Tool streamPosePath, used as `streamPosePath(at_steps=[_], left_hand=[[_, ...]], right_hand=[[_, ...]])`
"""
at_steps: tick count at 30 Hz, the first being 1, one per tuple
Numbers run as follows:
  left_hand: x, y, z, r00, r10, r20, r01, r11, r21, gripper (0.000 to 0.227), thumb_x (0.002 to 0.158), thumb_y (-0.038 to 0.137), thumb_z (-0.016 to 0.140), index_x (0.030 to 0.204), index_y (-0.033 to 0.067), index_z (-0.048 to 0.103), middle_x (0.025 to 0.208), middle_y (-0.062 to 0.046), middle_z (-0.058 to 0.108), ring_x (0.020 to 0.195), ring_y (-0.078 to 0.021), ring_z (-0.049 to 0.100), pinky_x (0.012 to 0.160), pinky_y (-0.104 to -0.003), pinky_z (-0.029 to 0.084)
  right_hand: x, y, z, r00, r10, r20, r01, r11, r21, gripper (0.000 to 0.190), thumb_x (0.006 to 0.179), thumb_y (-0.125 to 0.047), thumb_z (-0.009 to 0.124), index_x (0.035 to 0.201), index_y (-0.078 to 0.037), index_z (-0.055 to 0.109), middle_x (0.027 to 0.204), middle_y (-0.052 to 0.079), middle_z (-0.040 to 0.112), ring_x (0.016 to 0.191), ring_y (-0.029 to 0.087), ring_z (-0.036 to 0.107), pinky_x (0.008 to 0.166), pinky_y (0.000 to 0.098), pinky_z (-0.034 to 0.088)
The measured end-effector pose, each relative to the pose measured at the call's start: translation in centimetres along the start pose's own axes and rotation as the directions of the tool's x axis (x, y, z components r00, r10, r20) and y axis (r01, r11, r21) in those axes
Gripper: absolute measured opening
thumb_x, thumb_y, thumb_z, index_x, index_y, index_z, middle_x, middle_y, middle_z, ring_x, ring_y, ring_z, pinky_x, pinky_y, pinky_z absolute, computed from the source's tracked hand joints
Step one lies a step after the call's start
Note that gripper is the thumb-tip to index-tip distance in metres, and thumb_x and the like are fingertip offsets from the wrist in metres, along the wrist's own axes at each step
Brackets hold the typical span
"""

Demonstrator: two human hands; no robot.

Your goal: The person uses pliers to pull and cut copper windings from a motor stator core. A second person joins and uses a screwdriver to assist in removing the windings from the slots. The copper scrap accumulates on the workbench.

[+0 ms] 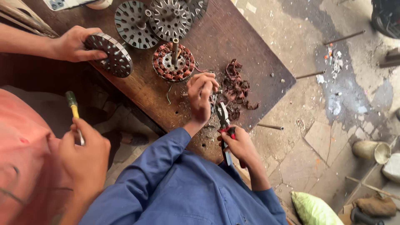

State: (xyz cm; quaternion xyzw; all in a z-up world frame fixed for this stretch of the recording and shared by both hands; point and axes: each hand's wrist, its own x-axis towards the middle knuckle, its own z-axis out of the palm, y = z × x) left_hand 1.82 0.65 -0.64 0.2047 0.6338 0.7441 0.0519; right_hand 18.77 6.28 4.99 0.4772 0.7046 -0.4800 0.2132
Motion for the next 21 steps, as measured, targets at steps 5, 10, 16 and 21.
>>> streamPosePath(at_steps=[5,10,16,21], left_hand=[[0.2,-0.8,0.5,0.963,-0.268,0.014,0.264,0.934,-0.240,0.021,0.106,0.018,0.049,0.095,0.0088,0.065,0.090,-0.002,0.061,0.075,-0.0123,0.054,0.077,-0.034,0.047],[0.6,1.0,0.2,0.999,-0.018,-0.041,0.012,0.989,-0.149,0.027,0.098,0.005,0.059,0.126,0.0055,0.059,0.127,-0.010,0.063,0.121,-0.0216,0.059,0.111,-0.038,0.047],[0.8,2.2,-1.0,0.981,-0.078,0.176,0.122,0.960,-0.252,0.034,0.099,0.001,0.050,0.131,0.0024,0.062,0.147,-0.014,0.059,0.152,-0.0287,0.043,0.130,-0.042,0.031],[0.7,1.8,-0.6,0.984,-0.107,0.143,0.143,0.950,-0.277,0.027,0.093,0.001,0.050,0.116,0.0015,0.064,0.136,-0.013,0.063,0.148,-0.0292,0.046,0.128,-0.043,0.033]], right_hand=[[-2.5,-0.7,-1.0,0.988,-0.053,0.146,0.016,0.970,0.244,0.025,0.099,-0.019,0.058,0.113,-0.001,0.067,0.096,0.012,0.078,0.082,0.017,0.075,0.065,0.0325,0.061],[-3.1,-1.9,-1.4,0.973,-0.052,0.225,-0.012,0.961,0.275,0.028,0.102,-0.022,0.052,0.117,-0.001,0.063,0.093,0.013,0.078,0.078,0.017,0.076,0.062,0.0302,0.060],[-2.6,-3.6,-3.8,0.945,-0.008,0.328,-0.052,0.983,0.174,0.033,0.102,-0.025,0.053,0.121,-0.001,0.065,0.087,0.012,0.080,0.072,0.018,0.074,0.054,0.0275,0.054],[-3.4,-3.6,-3.7,0.931,0.071,0.357,-0.132,0.980,0.147,0.035,0.102,-0.025,0.052,0.122,0.001,0.063,0.088,0.016,0.080,0.074,0.019,0.077,0.053,0.0274,0.054]])
